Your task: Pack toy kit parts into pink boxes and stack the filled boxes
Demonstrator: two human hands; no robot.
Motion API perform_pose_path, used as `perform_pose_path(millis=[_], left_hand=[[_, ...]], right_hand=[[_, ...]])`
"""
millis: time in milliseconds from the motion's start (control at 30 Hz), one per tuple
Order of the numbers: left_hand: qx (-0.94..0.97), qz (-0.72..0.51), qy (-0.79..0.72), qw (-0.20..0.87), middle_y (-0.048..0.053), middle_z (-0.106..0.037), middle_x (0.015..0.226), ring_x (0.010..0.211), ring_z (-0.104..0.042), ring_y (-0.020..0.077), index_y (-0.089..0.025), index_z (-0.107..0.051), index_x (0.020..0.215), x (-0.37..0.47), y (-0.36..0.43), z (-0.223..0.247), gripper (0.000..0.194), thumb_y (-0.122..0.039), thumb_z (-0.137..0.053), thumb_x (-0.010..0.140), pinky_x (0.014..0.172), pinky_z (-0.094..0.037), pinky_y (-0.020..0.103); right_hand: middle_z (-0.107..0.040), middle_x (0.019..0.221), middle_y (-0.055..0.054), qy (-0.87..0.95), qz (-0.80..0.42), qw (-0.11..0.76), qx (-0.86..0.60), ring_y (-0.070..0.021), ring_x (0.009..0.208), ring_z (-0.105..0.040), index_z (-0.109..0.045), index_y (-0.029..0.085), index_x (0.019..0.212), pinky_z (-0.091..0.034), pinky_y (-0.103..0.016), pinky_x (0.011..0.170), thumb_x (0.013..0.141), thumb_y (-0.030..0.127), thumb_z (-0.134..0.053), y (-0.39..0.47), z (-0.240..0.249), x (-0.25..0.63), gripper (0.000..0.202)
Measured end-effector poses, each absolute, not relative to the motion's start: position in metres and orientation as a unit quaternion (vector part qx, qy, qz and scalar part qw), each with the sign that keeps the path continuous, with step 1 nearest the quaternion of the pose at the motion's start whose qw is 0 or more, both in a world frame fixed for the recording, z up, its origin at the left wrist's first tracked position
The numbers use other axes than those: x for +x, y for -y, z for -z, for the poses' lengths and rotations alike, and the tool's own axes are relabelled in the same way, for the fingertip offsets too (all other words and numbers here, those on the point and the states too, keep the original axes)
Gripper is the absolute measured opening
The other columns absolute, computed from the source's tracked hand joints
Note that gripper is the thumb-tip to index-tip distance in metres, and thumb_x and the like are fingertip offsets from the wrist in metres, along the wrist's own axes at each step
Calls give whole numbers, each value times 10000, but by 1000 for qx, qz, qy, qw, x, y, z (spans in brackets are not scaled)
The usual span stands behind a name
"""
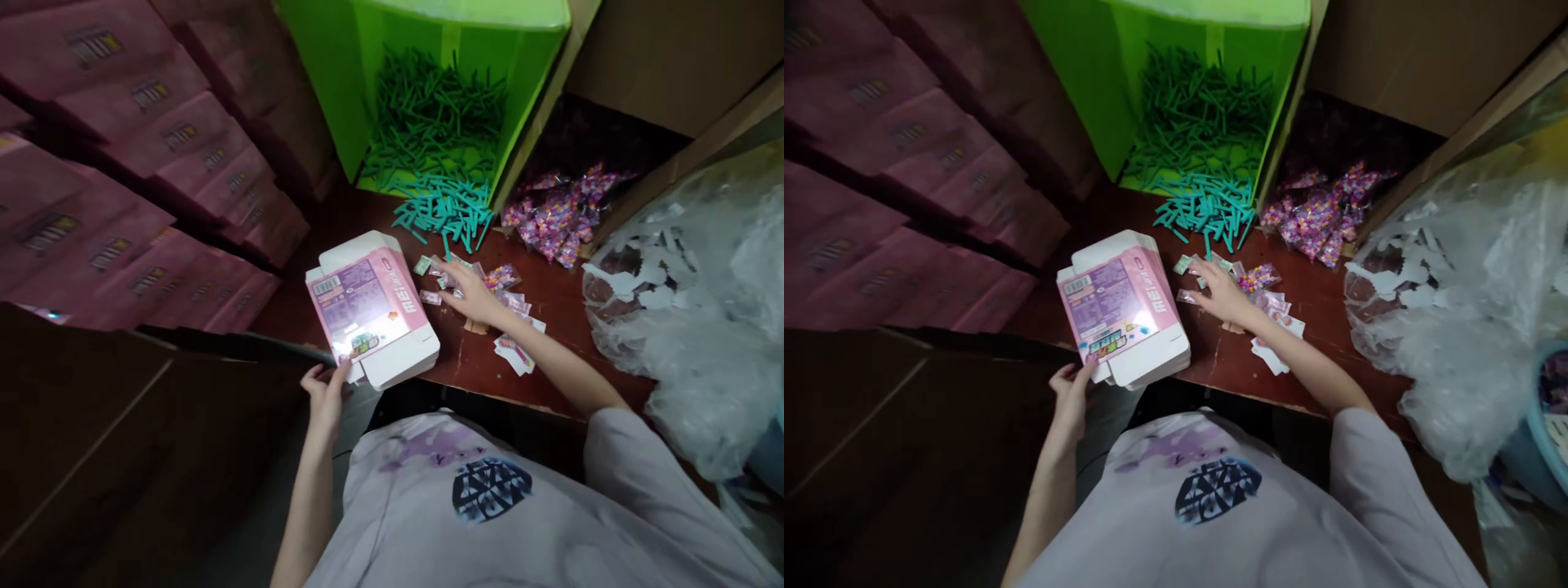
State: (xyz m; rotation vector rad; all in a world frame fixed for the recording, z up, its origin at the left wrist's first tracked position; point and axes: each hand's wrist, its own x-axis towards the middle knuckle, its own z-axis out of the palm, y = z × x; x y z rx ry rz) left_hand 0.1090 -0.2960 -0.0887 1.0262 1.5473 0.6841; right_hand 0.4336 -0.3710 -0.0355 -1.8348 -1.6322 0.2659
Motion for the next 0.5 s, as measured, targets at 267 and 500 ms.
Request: perform_pose_path(millis=[267, 500], left_hand=[[285, -307, -655, 629, 29, -572, 1007, 742, -600, 131, -234, -420, 1097, 129, 306, 93, 501, -336, -717, 707, 609, -488, 253], [278, -385, -638, 606, -17, -567, 892, 739, -596, 147, -250, -405, 1053, 130, 297, 105, 610, -417, -757, 584, 696, -475, 276]], right_hand=[[-342, 1531, -154, 386, -51, 134, -911, -449, 1380, -295, -397, 234, 1462, -280, -667, 1054, 866, 574, -502, 149, 30, 579, 695], [-466, 1451, -158, 453, -7, 102, -886, -419, 1338, -337, -556, 164, 1328, -149, -726, 1070, 905, 576, -416, 172, 88, 603, 606]])
